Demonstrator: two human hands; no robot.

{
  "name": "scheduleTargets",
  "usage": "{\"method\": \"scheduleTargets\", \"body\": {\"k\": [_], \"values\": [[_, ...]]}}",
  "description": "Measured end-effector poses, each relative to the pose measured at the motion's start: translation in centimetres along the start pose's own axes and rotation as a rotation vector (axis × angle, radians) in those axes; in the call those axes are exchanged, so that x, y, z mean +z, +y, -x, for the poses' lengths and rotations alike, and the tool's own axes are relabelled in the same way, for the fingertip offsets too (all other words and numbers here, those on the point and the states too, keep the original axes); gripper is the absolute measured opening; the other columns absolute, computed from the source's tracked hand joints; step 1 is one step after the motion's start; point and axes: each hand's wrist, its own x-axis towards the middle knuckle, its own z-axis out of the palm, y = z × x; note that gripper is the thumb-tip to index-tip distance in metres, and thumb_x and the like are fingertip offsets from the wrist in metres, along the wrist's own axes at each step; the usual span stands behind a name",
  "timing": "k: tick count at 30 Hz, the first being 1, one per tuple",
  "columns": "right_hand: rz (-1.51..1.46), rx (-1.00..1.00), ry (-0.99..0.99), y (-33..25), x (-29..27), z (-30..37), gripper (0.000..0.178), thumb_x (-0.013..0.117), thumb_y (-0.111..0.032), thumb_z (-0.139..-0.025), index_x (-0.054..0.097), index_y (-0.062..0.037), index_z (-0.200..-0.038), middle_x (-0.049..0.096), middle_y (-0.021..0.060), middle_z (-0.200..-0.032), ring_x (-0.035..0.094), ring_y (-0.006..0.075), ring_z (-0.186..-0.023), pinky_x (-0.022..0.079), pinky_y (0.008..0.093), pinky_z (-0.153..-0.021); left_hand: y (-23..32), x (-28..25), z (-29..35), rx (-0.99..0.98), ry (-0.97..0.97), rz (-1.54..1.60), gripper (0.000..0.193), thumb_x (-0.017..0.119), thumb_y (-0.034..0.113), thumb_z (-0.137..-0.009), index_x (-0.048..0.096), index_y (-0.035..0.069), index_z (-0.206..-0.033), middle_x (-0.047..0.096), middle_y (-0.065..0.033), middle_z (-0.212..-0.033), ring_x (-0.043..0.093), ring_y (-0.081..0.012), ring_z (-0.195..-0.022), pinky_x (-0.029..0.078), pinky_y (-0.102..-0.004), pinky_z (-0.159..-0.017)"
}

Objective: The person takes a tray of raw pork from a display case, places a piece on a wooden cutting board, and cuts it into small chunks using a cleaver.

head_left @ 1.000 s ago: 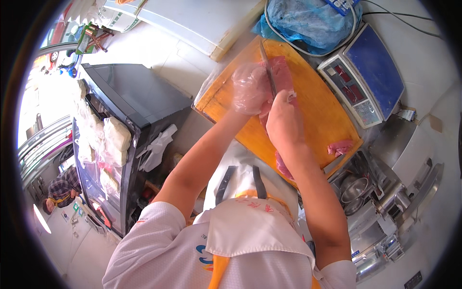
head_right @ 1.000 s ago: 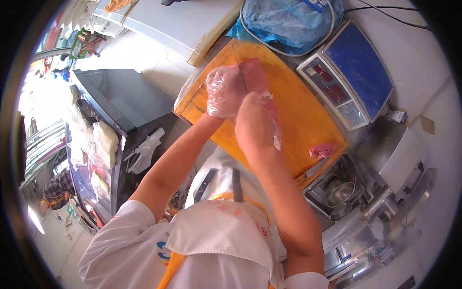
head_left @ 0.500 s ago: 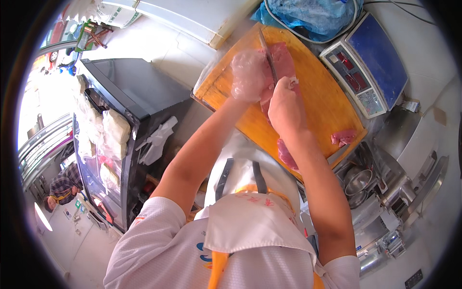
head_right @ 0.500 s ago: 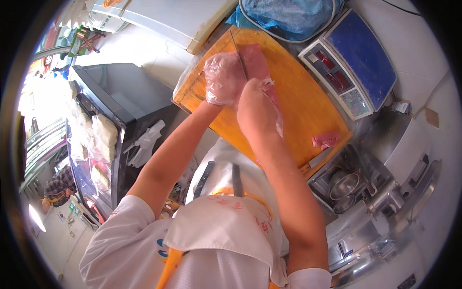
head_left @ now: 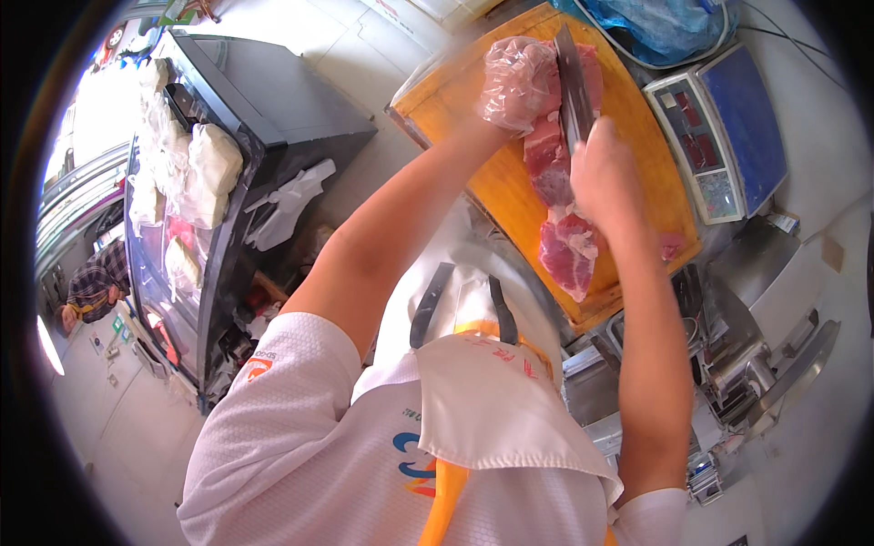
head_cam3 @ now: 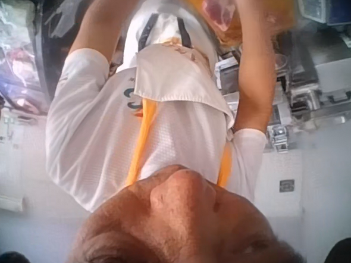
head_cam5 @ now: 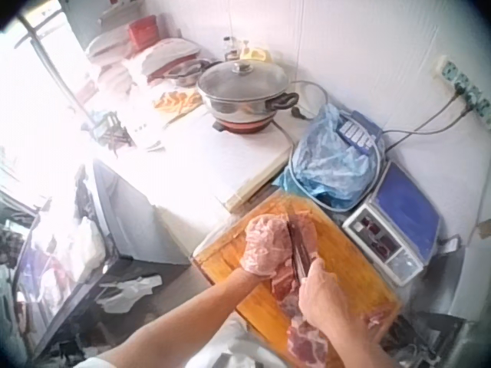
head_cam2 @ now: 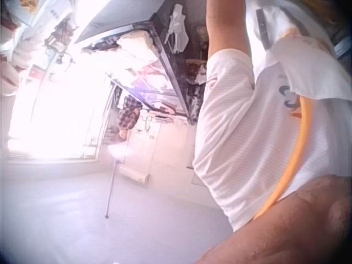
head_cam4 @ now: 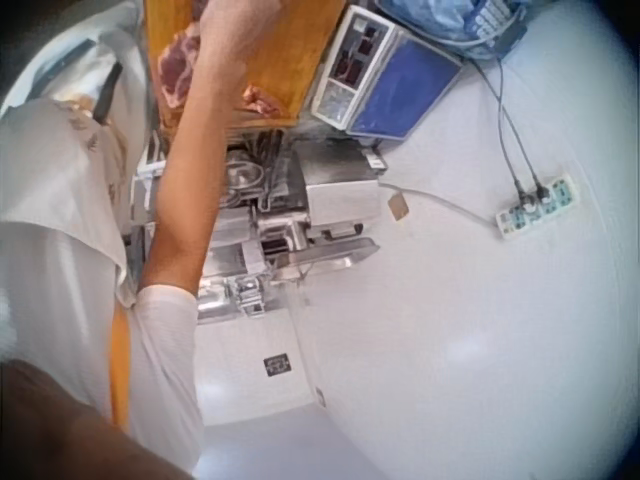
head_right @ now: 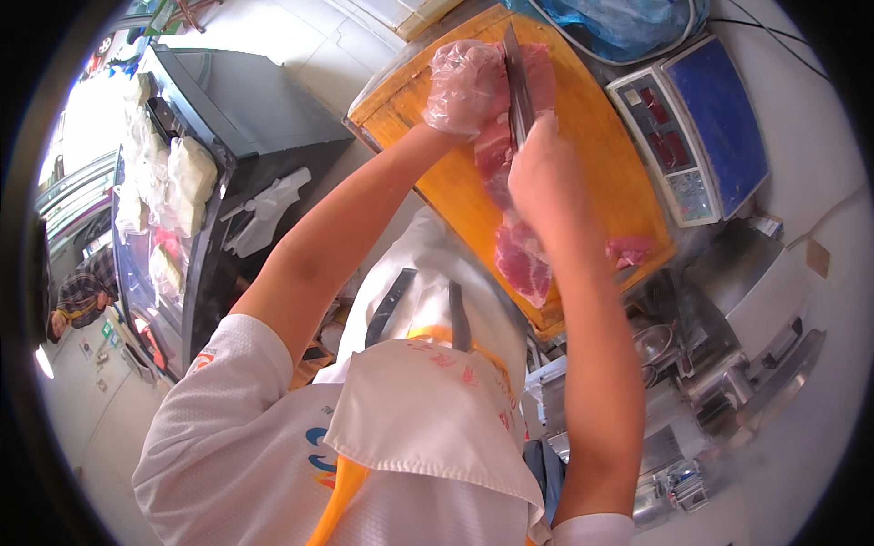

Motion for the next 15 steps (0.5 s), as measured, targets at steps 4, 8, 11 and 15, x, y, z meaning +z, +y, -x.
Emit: {"method": "scheduleTargets", "body": {"k": [4, 8, 11, 15], "values": [[0.023, 0.102, -0.078, -0.3, -0.3, 5.0, 0.023, 0.054, -0.010, -0.101, 0.047, 0.0072, -0.115, 0.069, 0.0393, -0.102, 0.067, 0.0555, -0.101, 0.054, 0.0592, -0.086, 0.9, -1.5, -0.3, -0.054, -0.040, 0.062, 0.013, 0.065, 0.003, -0.089, 0.070, 0.007, -0.100, 0.072, -0.0154, -0.105, 0.063, -0.0418, -0.106, 0.050, -0.0500, -0.092], [0.034, 0.177, -0.099, 0.7, 0.9, 6.8, 0.023, 0.057, -0.010, -0.102, 0.043, 0.0038, -0.114, 0.068, 0.0398, -0.100, 0.066, 0.0569, -0.099, 0.053, 0.0618, -0.086, 2.1, -2.8, 1.6, 0.061, -0.052, -0.050, 0.020, 0.070, 0.004, -0.082, 0.068, 0.005, -0.101, 0.067, -0.0151, -0.096, 0.063, -0.0414, -0.097, 0.051, -0.0499, -0.086], [0.026, 0.086, -0.041, 1.4, 2.0, 6.2, 0.024, 0.054, -0.008, -0.102, 0.044, 0.0064, -0.118, 0.068, 0.0402, -0.099, 0.067, 0.0561, -0.097, 0.055, 0.0604, -0.084, 6.7, -5.0, 4.8, -0.101, -0.327, -0.041, 0.024, 0.069, 0.002, -0.086, 0.066, 0.008, -0.109, 0.067, -0.0143, -0.106, 0.063, -0.0402, -0.100, 0.052, -0.0494, -0.088], [0.040, 0.025, -0.007, 2.2, 2.2, 6.2, 0.025, 0.052, -0.009, -0.102, 0.044, 0.0074, -0.119, 0.068, 0.0395, -0.094, 0.069, 0.0551, -0.092, 0.056, 0.0601, -0.081, 8.5, -3.6, 6.7, -0.176, -0.373, -0.023, 0.031, 0.068, 0.000, -0.082, 0.067, 0.008, -0.112, 0.065, -0.0137, -0.110, 0.062, -0.0407, -0.100, 0.051, -0.0504, -0.088]]}}
